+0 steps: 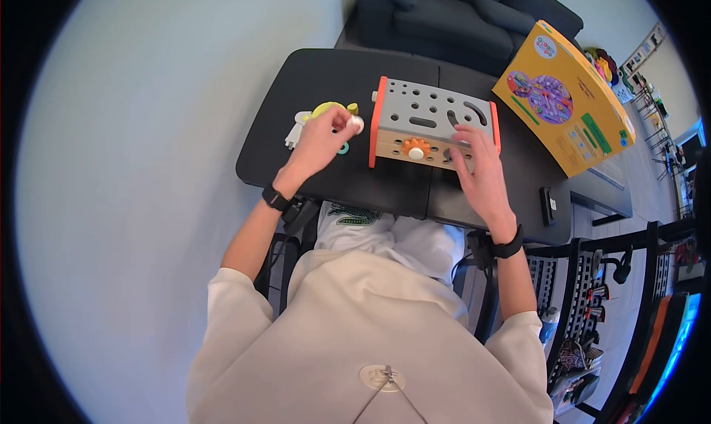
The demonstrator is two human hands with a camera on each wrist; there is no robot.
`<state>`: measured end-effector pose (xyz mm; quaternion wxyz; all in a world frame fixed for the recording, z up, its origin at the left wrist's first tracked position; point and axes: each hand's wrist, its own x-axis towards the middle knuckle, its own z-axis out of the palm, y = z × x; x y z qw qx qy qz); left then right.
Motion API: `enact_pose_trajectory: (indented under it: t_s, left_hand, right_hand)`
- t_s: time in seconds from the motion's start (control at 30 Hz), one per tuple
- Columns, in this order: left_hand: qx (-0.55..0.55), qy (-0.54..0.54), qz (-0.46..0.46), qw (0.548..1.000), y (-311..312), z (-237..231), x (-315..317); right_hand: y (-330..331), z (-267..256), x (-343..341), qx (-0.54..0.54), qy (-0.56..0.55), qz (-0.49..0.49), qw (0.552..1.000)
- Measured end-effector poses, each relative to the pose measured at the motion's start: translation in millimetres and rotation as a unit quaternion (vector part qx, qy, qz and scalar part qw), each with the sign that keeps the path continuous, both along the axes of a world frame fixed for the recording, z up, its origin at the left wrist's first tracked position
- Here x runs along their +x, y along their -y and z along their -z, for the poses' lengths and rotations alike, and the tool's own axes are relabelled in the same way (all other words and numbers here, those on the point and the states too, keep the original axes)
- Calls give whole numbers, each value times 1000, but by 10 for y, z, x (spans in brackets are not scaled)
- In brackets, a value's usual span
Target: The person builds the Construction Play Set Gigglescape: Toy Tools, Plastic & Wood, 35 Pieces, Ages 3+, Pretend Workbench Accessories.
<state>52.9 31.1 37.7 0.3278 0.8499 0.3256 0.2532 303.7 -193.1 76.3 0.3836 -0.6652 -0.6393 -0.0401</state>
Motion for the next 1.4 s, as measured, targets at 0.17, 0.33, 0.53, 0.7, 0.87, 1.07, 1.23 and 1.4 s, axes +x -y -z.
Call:
enact_pose_trajectory:
  t_s: [0.17,0.33,0.53,0.7,0.87,1.07,1.23,1.4]
  left_hand:
    - [-155,170,73,970,175,-584,327]
    - [-257,163,189,934,410,-900,939]
    - [-300,137,208,921,471,-818,1487]
    - [-311,117,231,914,546,-702,1725]
    - [-304,121,235,915,573,-637,1864]
    - [-301,84,233,921,601,-645,1915]
    - [-292,59,239,924,610,-688,1902]
    - [-284,43,260,922,583,-712,1873]
  right_hand:
    - [-53,-455,-14,-6,-89,-89,992]
    - [-105,-803,47,-65,-40,-93,993]
    - [-89,-890,439,-122,-55,-58,989]
    - [-99,-925,676,-216,-19,-35,976]
    - [-121,-827,884,-204,15,-58,977]
    - [-106,-900,927,-240,42,-63,968]
    - [-107,-879,953,-265,63,-56,961]
    - [-93,-880,919,-254,98,-45,961]
